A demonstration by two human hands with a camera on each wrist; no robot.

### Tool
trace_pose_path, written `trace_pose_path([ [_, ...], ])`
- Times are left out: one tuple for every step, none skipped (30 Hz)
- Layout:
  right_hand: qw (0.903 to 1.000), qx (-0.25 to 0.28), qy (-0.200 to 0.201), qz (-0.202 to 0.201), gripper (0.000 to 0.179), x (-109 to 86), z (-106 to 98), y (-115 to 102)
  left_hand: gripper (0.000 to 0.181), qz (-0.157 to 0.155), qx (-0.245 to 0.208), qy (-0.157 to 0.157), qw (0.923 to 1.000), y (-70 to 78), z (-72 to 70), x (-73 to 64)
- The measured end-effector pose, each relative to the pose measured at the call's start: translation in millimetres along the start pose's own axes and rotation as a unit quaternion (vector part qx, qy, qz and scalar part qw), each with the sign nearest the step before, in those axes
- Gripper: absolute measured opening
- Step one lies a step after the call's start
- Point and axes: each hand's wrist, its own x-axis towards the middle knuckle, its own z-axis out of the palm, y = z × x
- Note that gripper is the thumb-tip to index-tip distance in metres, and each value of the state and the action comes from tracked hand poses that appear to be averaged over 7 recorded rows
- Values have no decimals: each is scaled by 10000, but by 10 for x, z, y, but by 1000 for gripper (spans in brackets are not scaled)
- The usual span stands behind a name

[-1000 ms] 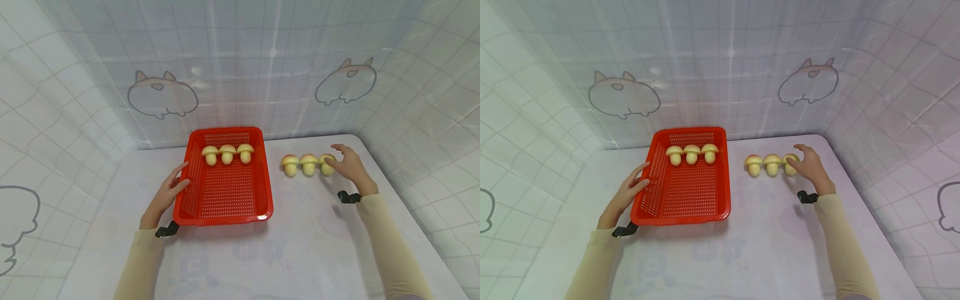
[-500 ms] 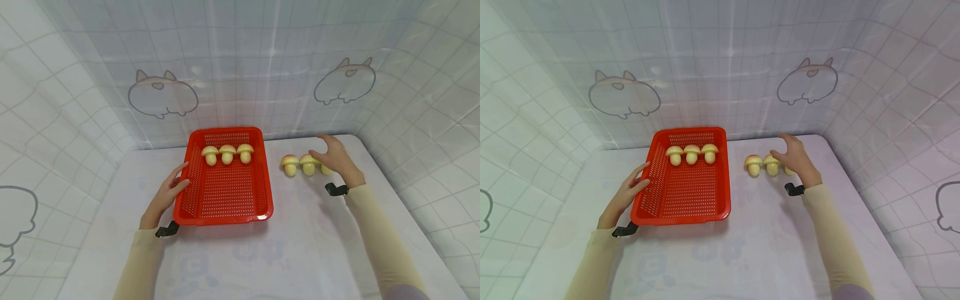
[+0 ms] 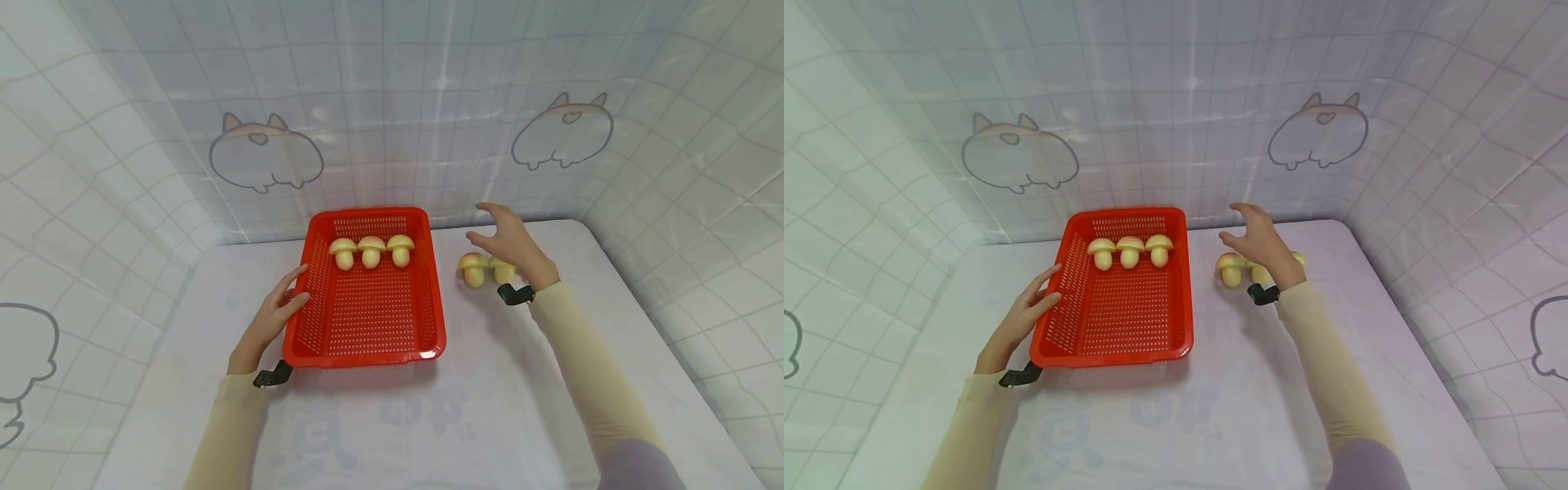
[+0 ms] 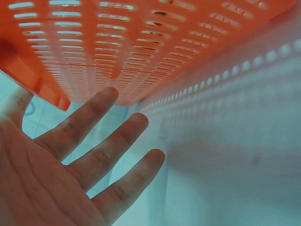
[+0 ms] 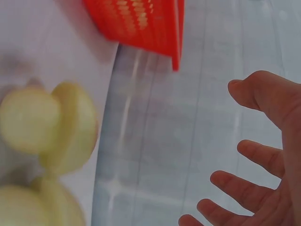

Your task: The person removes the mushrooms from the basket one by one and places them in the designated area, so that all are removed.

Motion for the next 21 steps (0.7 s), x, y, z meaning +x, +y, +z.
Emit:
trace_pose_path([
  [10000, 35, -30, -30, 71, 26, 22, -39, 65, -1, 0, 3, 10000, 1, 0, 2],
  [10000, 54, -58, -53, 71, 52, 45, -74, 65, 4, -5, -2, 10000, 1, -1, 3],
  [9999, 68, -74, -85, 71, 77, 69, -111, 65, 7, 1, -7, 10000, 1, -1, 5],
  [9999, 50, -94, -127, 71, 107, 96, -143, 65, 12, 3, -14, 10000, 0, -2, 7],
  [9998, 48, -124, -149, 71, 134, 123, -178, 65, -5, -15, -8, 10000, -1, -3, 9],
  [9997, 24, -150, -172, 71, 162, 152, -211, 65, -1, -20, -17, 10000, -3, -3, 12],
  [9996, 16, -175, -203, 71, 188, 182, -244, 65, -4, -19, -22, 10000, -4, -4, 13],
  [9996, 10, -195, -225, 71, 212, 211, -280, 65, -8, -22, -30, 10000, -5, -4, 15],
  [9994, 9, -217, -255, 71, 236, 239, -317, 65, -15, -19, -35, 10000, -5, -3, 16],
  [9993, 22, -245, -282, 71, 261, 268, -350, 65, -27, -26, -32, 10000, -5, -4, 17],
  [9992, 45, -278, -300, 71, 281, 297, -388, 66, -21, -21, -40, 10000, -4, -5, 16],
  [9990, 67, -304, -334, 71, 302, 326, -424, 65, -30, -36, -31, 10000, 1, -4, 14],
  [9987, 102, -328, -377, 71, 327, 356, -459, 65, -38, -56, -23, 10000, 5, -3, 12],
  [9984, 123, -354, -415, 70, 351, 384, -493, 65, -30, -70, -18, 10000, 9, -4, 9],
  [9981, 133, -375, -461, 70, 375, 414, -527, 65, -16, -60, -28, 10000, 14, -5, 6],
  [9978, 129, -395, -508, 69, 401, 446, -555, 65, -19, -69, -17, 10000, 18, -6, 4],
  [9976, 129, -416, -541, 69, 423, 474, -588, 65, 2, -61, -30, 10000, 21, -8, 3],
  [9974, 119, -426, -574, 69, 446, 503, -615, 65, -9, -88, -18, 10000, 24, -7, 4],
  [9972, 119, -444, -587, 69, 467, 531, -642, 65, -2, -88, -23, 10000, 27, -8, 4],
  [9971, 114, -464, -598, 69, 485, 555, -670, 65, 4, -87, -23, 10000, 26, -9, 5],
  [9969, 130, -485, -606, 68, 501, 581, -697, 65, -4, -78, -26, 10000, 27, -8, 7],
])
